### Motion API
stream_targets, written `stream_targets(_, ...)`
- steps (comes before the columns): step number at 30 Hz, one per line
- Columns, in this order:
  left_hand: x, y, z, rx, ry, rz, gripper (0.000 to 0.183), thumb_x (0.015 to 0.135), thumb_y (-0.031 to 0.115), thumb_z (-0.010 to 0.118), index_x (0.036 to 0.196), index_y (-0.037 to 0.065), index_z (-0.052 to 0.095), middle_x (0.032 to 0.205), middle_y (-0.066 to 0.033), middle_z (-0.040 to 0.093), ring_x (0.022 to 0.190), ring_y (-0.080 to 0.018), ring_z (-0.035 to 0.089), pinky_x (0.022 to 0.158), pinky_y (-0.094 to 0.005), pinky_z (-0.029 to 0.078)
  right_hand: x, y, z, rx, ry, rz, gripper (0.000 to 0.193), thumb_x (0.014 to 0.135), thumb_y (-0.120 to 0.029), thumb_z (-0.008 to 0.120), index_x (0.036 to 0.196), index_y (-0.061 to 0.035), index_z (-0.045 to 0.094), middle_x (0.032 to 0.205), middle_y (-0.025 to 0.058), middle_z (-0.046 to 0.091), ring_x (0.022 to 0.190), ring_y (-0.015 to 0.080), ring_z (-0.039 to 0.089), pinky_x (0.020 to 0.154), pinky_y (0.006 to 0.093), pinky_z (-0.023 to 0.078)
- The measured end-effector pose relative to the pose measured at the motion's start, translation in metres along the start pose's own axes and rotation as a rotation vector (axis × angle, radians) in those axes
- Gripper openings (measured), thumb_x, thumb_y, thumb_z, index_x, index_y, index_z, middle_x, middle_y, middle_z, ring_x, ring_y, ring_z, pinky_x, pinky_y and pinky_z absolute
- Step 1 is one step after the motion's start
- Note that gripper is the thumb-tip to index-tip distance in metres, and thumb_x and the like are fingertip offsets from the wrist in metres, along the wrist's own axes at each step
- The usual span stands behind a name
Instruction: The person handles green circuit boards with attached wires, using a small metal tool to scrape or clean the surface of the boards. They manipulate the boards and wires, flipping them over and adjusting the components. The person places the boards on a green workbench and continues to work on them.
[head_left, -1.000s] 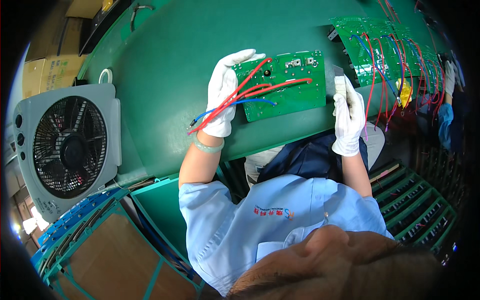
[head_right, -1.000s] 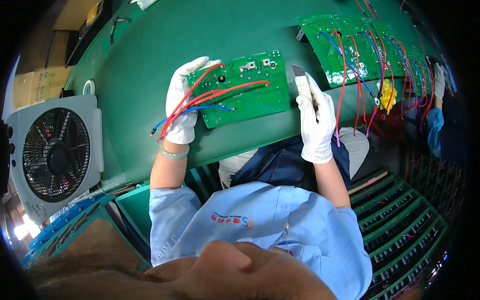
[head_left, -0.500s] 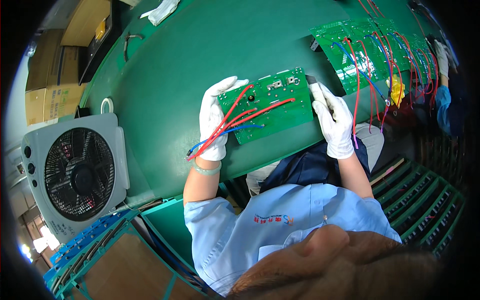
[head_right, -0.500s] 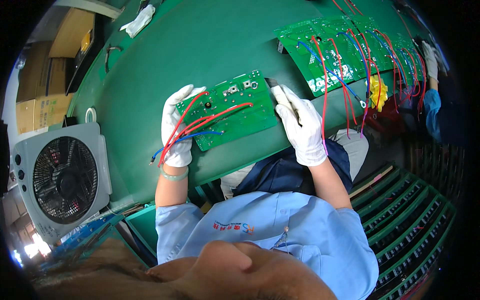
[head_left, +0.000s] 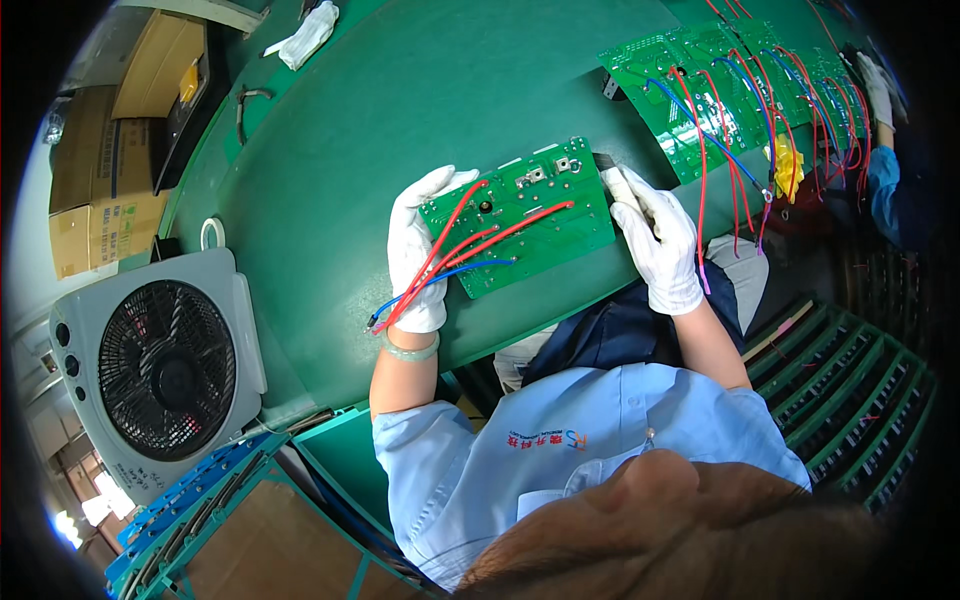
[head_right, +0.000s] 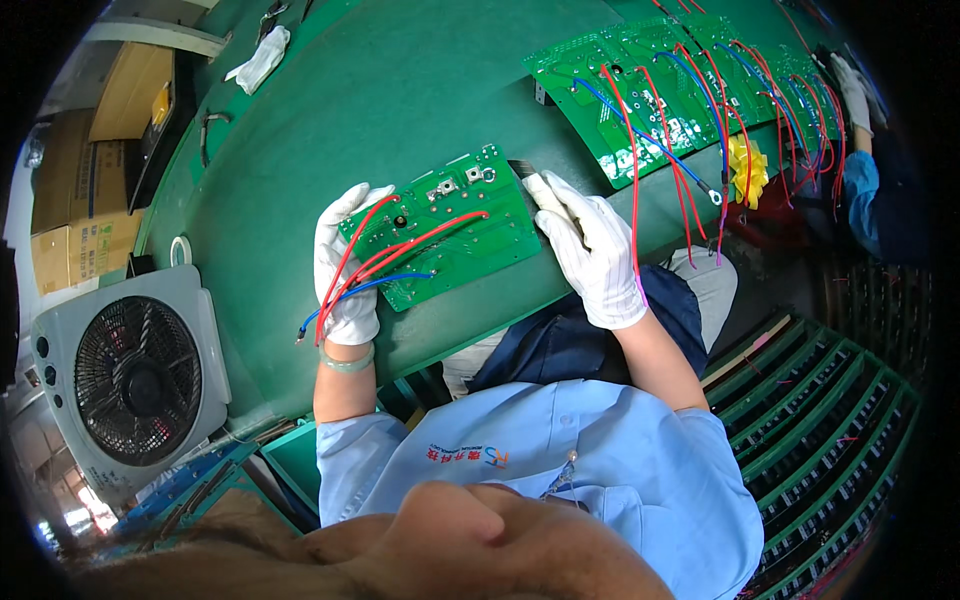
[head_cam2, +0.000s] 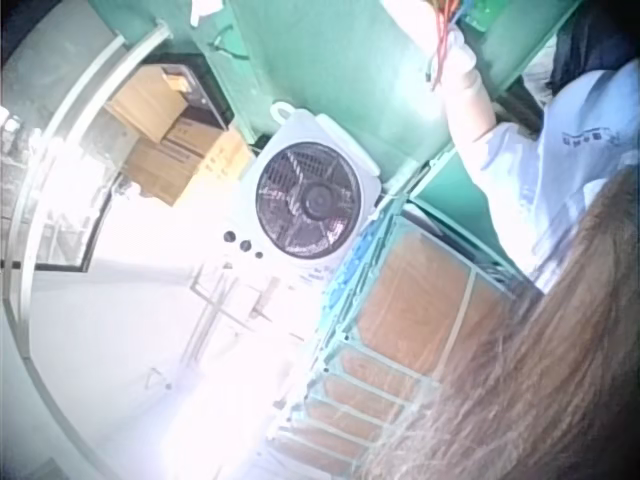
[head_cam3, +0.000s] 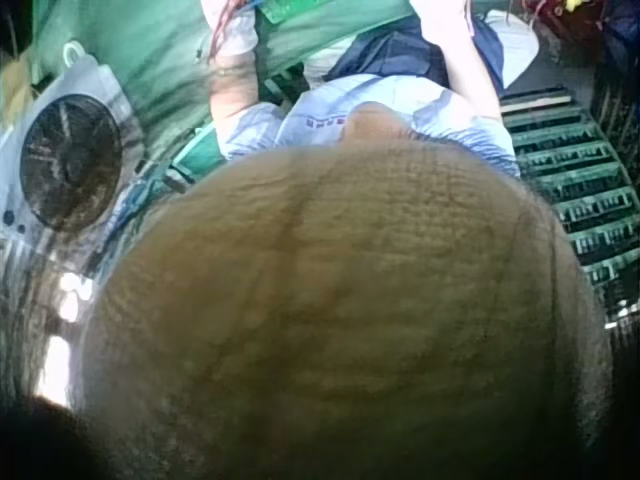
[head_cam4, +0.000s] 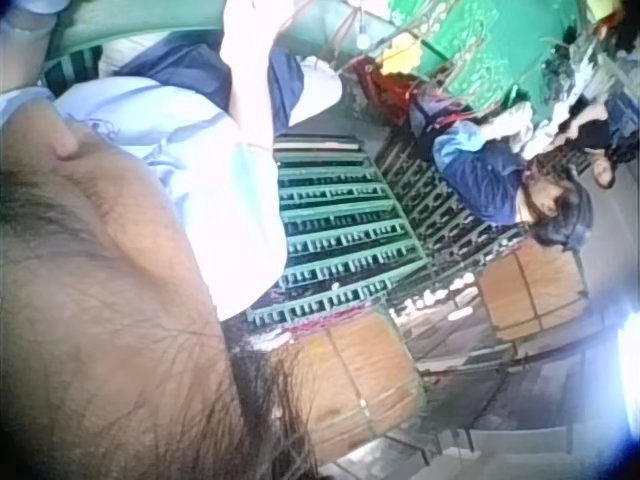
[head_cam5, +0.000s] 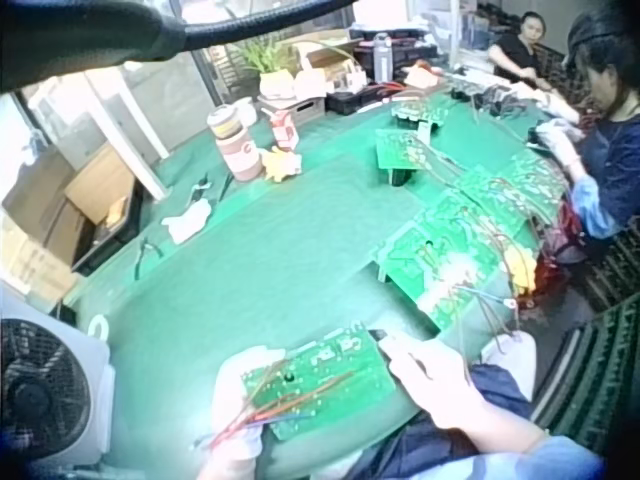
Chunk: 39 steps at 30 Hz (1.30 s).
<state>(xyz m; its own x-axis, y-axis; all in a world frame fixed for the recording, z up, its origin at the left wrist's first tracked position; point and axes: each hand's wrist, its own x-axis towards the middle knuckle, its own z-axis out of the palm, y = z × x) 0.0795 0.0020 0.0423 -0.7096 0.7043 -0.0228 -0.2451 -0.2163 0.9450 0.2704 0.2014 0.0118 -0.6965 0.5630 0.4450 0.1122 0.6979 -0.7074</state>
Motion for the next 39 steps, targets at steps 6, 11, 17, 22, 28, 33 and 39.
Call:
stream_targets(6,-0.002,0.000,-0.002,0.028,-0.036,0.048,0.071,0.093,0.053,0.059,0.135,-0.002,0.044,0.132,-0.0232,0.056,0.120,-0.0301,0.058,0.104,-0.0439,0.047,0.002,-0.007,0.000,0.016,-0.016,0.053,0.035,0.083,-0.005,0.072,0.117,0.0032,0.066,0.104,0.0162,0.071,0.076,0.0265,0.064,0.069,0.0351,0.052)
stream_targets(11,-0.005,0.003,-0.002,0.046,-0.035,0.037,0.073,0.095,0.057,0.054,0.135,-0.003,0.044,0.130,-0.0218,0.057,0.122,-0.0280,0.057,0.106,-0.0418,0.044,-0.001,-0.008,0.003,0.032,0.000,0.075,0.036,0.083,-0.003,0.070,0.118,0.0026,0.066,0.102,0.0161,0.070,0.075,0.0255,0.063,0.069,0.0346,0.051)
stream_targets(17,-0.001,-0.003,-0.007,-0.008,-0.042,0.072,0.050,0.098,0.033,0.054,0.132,-0.003,0.046,0.128,-0.0230,0.058,0.118,-0.0301,0.059,0.104,-0.0426,0.048,-0.003,-0.008,0.005,0.057,-0.005,0.149,0.037,0.084,-0.004,0.070,0.121,0.0001,0.066,0.094,0.0140,0.069,0.073,0.0229,0.062,0.068,0.0338,0.051)
stream_targets(22,0.008,-0.005,-0.009,0.045,0.112,-0.085,0.050,0.104,0.036,0.045,0.135,-0.004,0.045,0.126,-0.0182,0.061,0.117,-0.0234,0.059,0.104,-0.0365,0.045,-0.003,-0.005,0.006,0.047,-0.006,0.121,0.041,0.084,-0.004,0.071,0.124,-0.0010,0.065,0.094,0.0132,0.069,0.071,0.0220,0.061,0.066,0.0321,0.049)
stream_targets(28,0.015,-0.007,-0.018,0.270,0.167,-0.039,0.040,0.095,0.012,0.064,0.130,-0.002,0.052,0.123,-0.0127,0.063,0.103,-0.0118,0.059,0.087,-0.0228,0.047,-0.005,-0.001,0.005,0.078,0.028,0.131,0.045,0.083,-0.006,0.073,0.127,-0.0024,0.063,0.086,0.0121,0.066,0.068,0.0210,0.059,0.063,0.0323,0.048)
stream_targets(33,0.016,-0.010,-0.026,0.332,0.112,-0.051,0.037,0.094,0.009,0.065,0.128,-0.001,0.054,0.119,-0.0098,0.064,0.100,-0.0097,0.058,0.086,-0.0231,0.047,-0.002,-0.008,0.000,0.028,0.000,0.108,0.047,0.081,-0.007,0.075,0.127,-0.0035,0.064,0.086,0.0122,0.066,0.070,0.0224,0.060,0.064,0.0327,0.049)
stream_targets(39,0.015,-0.013,-0.023,0.276,0.146,-0.098,0.030,0.095,0.011,0.065,0.122,0.000,0.059,0.108,-0.0041,0.065,0.093,-0.0080,0.056,0.081,-0.0227,0.046,0.000,-0.011,-0.004,-0.008,-0.008,0.068,0.044,0.082,-0.008,0.075,0.125,-0.0015,0.064,0.103,0.0144,0.070,0.076,0.0253,0.064,0.068,0.0336,0.051)
